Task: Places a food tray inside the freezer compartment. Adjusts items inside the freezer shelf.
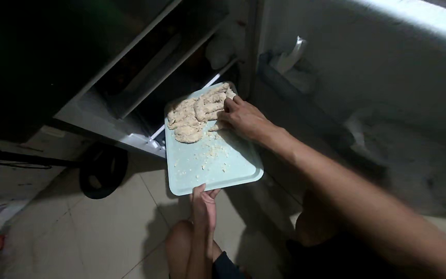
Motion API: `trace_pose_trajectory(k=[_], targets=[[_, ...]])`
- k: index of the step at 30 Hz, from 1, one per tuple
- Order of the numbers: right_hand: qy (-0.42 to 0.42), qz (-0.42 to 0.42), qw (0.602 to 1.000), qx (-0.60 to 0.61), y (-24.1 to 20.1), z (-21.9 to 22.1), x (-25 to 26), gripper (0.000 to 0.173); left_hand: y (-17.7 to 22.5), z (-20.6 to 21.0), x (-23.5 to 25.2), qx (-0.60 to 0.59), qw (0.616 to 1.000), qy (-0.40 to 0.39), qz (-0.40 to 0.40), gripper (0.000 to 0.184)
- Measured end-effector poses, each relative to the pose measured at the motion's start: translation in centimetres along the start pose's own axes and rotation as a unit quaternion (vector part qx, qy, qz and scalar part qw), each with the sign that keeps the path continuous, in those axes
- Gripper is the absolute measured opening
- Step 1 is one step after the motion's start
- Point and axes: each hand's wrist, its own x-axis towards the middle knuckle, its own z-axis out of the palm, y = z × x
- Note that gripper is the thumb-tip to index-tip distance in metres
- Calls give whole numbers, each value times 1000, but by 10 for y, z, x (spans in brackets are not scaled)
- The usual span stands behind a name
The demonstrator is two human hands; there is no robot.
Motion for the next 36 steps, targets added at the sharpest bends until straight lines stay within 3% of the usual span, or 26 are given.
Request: trace_pose_trajectory(k=[17,19,21,23,26,29,32,36], targets=[[-7,-5,1000,-12,2,11,0,20,2,-1,8,6,1000,16,4,24],[8,-6,1000,16,3,8,-3,21,4,2,8,10,1000,18,3,23],[32,1,997,66,3,2,-9,37,6,0,9,8,1000,0,14,24],[100,46,988,111,-1,-3,-20,41,6,-4,13,2,999,-24,30,24],[187,210,937,205,-14,-5,-42,40,9,-6,20,-14,998,-31,49,22],[150,334,847,384,-6,10,-50,51,15,-8,32,-34,996,-55,69,21],[49,312,765,561,5,17,-50,52,24,-3,50,-38,993,-78,80,21],[76,315,680,657,-9,21,-37,47,44,12,71,-17,993,-94,76,20]])
